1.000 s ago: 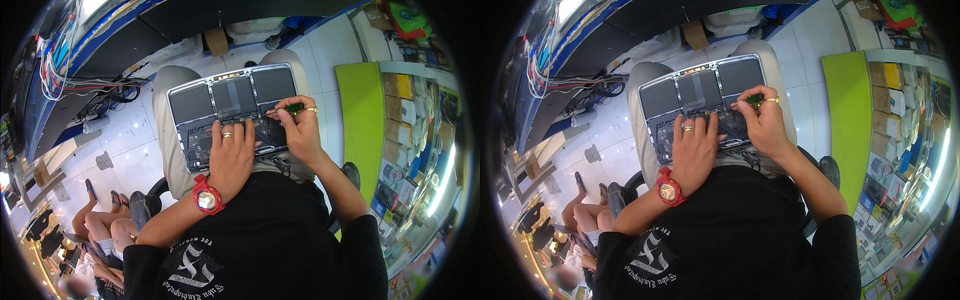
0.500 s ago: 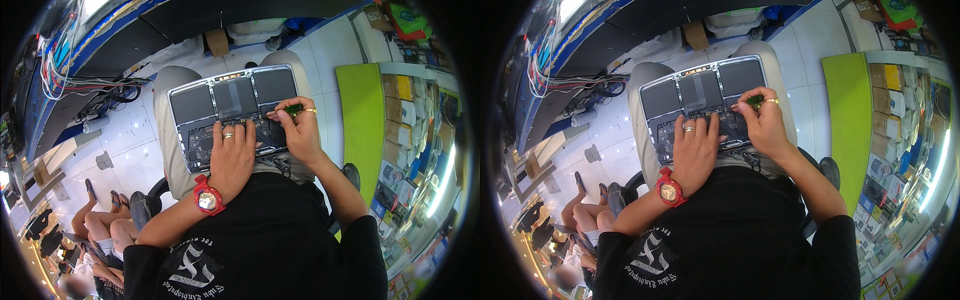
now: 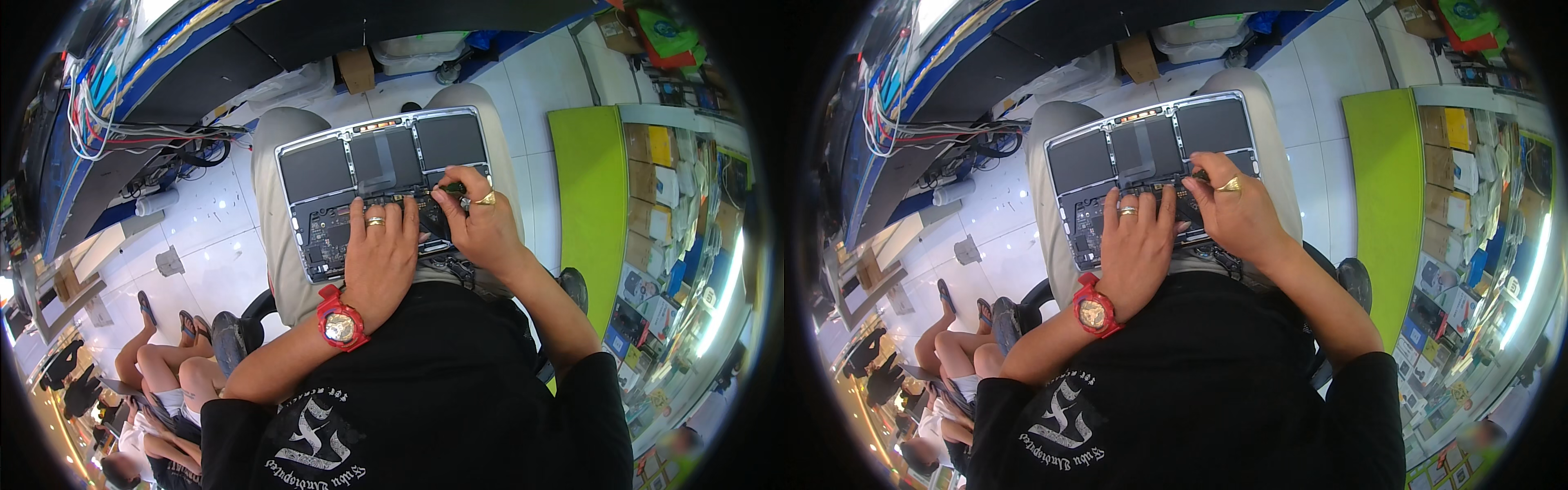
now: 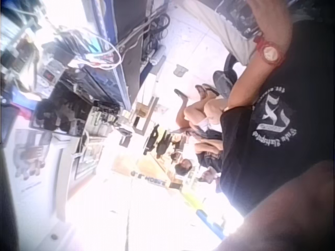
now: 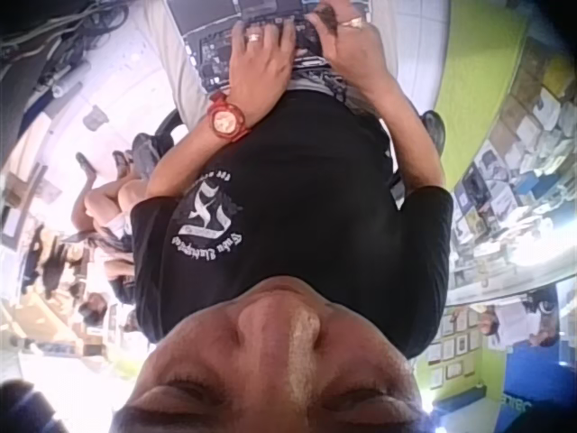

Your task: The person repairs an open laptop on their lap using a screwdriver to manipulate internal components and connects a power adapter.

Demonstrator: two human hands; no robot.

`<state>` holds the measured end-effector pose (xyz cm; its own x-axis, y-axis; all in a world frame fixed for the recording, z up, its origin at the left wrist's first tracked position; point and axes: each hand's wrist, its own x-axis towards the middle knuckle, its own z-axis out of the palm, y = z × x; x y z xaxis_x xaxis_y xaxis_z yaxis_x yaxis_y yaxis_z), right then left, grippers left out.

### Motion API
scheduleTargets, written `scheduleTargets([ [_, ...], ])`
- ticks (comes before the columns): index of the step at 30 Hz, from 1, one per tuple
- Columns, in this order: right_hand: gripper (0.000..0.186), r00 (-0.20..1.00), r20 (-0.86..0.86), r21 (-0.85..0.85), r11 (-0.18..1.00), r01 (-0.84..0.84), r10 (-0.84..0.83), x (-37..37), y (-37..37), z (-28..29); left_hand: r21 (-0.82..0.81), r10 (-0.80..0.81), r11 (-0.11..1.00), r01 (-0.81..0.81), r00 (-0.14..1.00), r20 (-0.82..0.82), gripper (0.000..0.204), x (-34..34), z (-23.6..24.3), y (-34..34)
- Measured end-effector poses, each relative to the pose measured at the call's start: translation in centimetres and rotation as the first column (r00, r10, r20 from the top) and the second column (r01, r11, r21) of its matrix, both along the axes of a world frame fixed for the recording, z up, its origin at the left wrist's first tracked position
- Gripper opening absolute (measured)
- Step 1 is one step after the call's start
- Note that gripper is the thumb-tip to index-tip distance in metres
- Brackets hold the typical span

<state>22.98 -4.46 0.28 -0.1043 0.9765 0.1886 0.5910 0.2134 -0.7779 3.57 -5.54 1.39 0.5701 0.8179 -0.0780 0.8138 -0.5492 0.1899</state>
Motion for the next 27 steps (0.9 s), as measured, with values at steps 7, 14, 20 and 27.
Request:
scheduleTargets([
  [7,0.051,0.998,0.053,0.056,0.997,-0.049,0.046,0.15,0.67,-0.04,-0.013,0.004,1.0,-0.004,1.0,0.015,0.051,0.0,0.04,0.1],
  [14,0.048,0.999,0.027,0.083,0.996,-0.027,0.025,0.07,0.59,-0.05,-0.025,0.007,1.0,-0.007,1.0,0.014,0.049,-0.04,0.03,0.03],
  [20,0.043,1.0,0.004,0.096,0.995,-0.012,0.012,-0.02,0.66,-0.18,-0.025,0.005,1.0,-0.005,1.0,0.011,0.049,-0.02,0.12,0.07],
  [27,0.043,0.999,0.026,0.104,0.994,-0.024,0.021,0.07,0.65,-0.23,-0.019,0.003,1.0,-0.002,1.0,0.007,0.05,0.0,0.02,0.03],
])
